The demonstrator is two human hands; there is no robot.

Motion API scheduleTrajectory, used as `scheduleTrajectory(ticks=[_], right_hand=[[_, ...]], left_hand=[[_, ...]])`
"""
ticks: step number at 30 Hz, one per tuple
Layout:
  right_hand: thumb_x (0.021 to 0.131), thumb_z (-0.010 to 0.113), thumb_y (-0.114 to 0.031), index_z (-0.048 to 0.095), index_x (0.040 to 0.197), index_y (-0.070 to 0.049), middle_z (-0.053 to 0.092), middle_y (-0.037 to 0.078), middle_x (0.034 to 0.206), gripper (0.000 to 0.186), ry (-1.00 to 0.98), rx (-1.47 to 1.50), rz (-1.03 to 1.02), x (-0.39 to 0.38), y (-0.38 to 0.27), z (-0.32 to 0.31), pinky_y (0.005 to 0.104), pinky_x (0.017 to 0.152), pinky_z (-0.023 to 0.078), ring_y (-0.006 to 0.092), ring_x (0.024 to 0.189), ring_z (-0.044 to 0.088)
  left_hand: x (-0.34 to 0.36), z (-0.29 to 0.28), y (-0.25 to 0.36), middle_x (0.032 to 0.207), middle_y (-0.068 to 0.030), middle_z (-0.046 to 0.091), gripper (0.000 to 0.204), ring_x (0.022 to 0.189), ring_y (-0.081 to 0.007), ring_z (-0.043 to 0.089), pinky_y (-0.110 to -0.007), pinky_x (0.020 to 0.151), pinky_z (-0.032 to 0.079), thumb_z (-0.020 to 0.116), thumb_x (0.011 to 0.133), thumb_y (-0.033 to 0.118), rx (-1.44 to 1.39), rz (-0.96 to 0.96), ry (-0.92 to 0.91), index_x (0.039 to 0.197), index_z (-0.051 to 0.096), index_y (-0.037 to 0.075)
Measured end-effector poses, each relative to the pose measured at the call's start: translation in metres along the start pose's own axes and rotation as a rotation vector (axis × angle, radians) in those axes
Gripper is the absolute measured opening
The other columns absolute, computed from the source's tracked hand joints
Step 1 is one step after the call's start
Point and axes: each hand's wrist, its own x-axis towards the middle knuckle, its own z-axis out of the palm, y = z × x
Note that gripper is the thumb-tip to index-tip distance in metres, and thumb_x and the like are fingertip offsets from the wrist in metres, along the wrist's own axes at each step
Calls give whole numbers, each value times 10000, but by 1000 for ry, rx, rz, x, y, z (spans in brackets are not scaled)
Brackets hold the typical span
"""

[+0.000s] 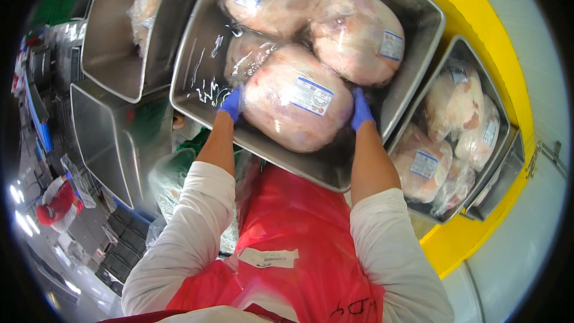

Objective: The person unwraps a large piece of meat from plastic, trims fat and connective tissue using a knife, and places the trimmed meat into a metal bin. The process is repeated with another piece of meat.

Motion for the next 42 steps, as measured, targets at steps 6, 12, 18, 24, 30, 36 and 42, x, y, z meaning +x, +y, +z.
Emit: scheduleTrajectory(ticks=[6,12,18,24,30,36,42], right_hand=[[1033,359,-482,557,1394,-52,590,127,1408,596,-184,64,-105,-22,0,27,425,1130,398,294,1308,529],[1015,406,-387,650,1214,-43,675,121,1226,467,-217,-123,-321,-47,-9,21,402,1061,455,263,1164,607],[1026,356,-342,614,1293,47,669,154,1265,538,-4,-209,-339,-155,-48,65,414,1021,503,291,1125,653],[1028,363,-321,604,1308,37,650,165,1299,515,-146,-460,-338,-218,-63,102,406,1042,483,304,1140,642],[973,470,-433,553,1379,2,608,168,1358,601,-282,-547,-89,-268,-5,172,449,1074,456,325,1220,588],[966,517,-341,593,1275,-48,630,129,1266,432,-619,-715,-108,-265,79,243,432,1076,446,281,1200,581],[974,540,-252,610,1174,-30,654,117,1200,307,-913,-873,-322,-286,195,364,422,1041,481,261,1120,624]], left_hand=[[-81,46,42,1137,-71,692,532,993,-170,626,-304,910,495,539,1031,446,-5,101,-41,1276,645,-14],[-195,83,94,1101,-72,710,434,970,-150,662,-303,861,535,547,1024,380,87,218,135,1205,684,10],[-322,100,60,1050,-32,664,368,955,-125,588,-298,871,502,545,1023,276,3,410,188,1232,642,-11],[-432,94,0,1126,-85,656,486,1010,-133,587,-290,898,494,581,1025,431,-191,342,292,1253,627,5],[-522,61,-67,1154,-85,643,488,1018,-141,596,-305,892,512,595,1016,454,-400,288,380,1246,620,24],[-575,-10,-140,1140,-67,655,461,1012,-128,592,-304,872,515,525,1048,434,-604,471,406,1223,630,21],[-608,-105,-151,1374,-126,603,547,1212,-222,602,-370,1057,486,442,1068,451,-1021,985,340,1416,534,39]])
